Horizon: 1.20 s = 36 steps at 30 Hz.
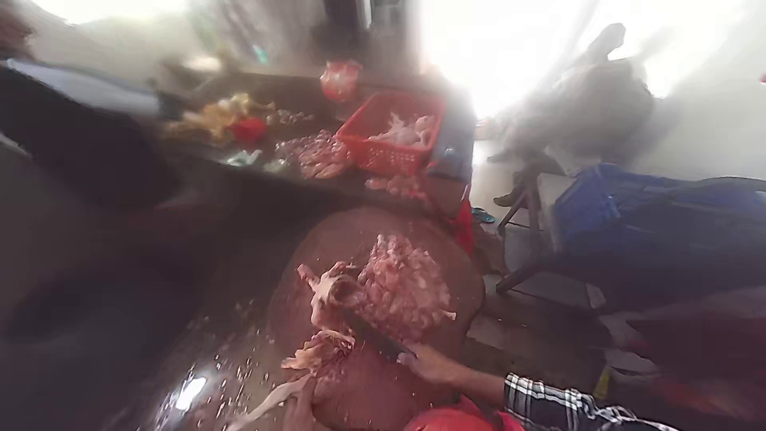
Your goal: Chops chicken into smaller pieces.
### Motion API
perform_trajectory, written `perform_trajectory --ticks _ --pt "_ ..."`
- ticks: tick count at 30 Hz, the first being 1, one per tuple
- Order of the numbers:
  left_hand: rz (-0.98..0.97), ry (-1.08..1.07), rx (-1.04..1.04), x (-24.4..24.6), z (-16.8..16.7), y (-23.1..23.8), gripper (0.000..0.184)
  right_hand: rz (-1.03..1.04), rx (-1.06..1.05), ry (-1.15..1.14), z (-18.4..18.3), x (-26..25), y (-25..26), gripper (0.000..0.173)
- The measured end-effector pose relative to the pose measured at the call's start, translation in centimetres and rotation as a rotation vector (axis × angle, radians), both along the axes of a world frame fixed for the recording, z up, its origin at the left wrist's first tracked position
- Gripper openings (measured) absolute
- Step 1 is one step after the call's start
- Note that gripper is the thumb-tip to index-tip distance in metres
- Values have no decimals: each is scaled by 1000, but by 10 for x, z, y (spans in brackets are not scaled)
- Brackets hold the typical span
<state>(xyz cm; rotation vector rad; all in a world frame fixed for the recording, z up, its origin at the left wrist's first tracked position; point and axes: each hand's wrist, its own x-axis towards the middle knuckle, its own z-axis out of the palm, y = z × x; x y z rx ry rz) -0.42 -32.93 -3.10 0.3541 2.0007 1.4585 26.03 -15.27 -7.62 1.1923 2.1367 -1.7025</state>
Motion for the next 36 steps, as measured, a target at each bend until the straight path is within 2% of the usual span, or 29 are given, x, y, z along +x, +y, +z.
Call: perform_trajectory --ticks 3,5,7,9,10,11,13,14,15,16,17,18,19,22,25,26,28,29,30,31,33,34,36 --pt "46 -74 -189 19 -57 -25 48 -25 73 56 47 -17 0 53" --pt "55 -80 -238 22 -71 -41 46 -13 89 173 97 -35 -4 41" --pt "40 -90 -263 19 -68 -45 44 9 153 387 149 -50 -4 51" --pt "-11 -86 -309 13 -66 -42 44 22 190 698 184 -67 -7 69" --pt "-27 -101 -322 9 -69 -38 44 28 195 832 194 -75 -10 72" --pt "-32 -116 -326 6 -72 -35 45 20 208 930 194 -82 -16 75" --pt "-26 -128 -311 6 -78 -34 46 15 278 937 154 -81 -37 77" --pt "-14 -128 -293 4 -81 -35 46 85 315 818 122 -72 -46 77" --pt "-7 -122 -277 4 -83 -35 45 189 293 593 93 -57 -52 74" --pt "-8 -105 -279 4 -84 -37 45 281 185 296 70 -46 -52 62" --pt "-5 -89 -310 5 -84 -39 45 331 44 41 48 -40 -48 59" --pt "1 -77 -344 5 -84 -43 45 353 -37 -102 26 -35 -42 62" --pt "12 -75 -356 3 -81 -46 45 354 -69 -168 20 -36 -34 65" --pt "-10 -149 -332 16 -78 -71 45 333 96 -170 62 -42 -28 65" --pt "-63 -273 -267 36 -75 -88 44 289 251 114 124 -63 -34 69" --pt "-72 -302 -262 44 -76 -91 43 258 260 279 131 -68 -41 75" --pt "-93 -338 -240 58 -82 -94 41 195 290 503 115 -70 -58 79" --pt "-114 -342 -228 62 -83 -94 41 203 336 468 92 -65 -64 77" --pt "-136 -339 -220 65 -83 -92 41 241 355 320 64 -55 -66 72" --pt "-148 -326 -213 70 -82 -89 42 283 315 113 39 -47 -66 64" --pt "-159 -305 -177 75 -82 -85 42 322 184 -162 8 -42 -57 67" --pt "-156 -298 -152 74 -82 -83 43 336 166 -193 11 -47 -53 70" --pt "-140 -275 -178 78 -87 -87 42 336 157 -88 45 -55 -55 67"
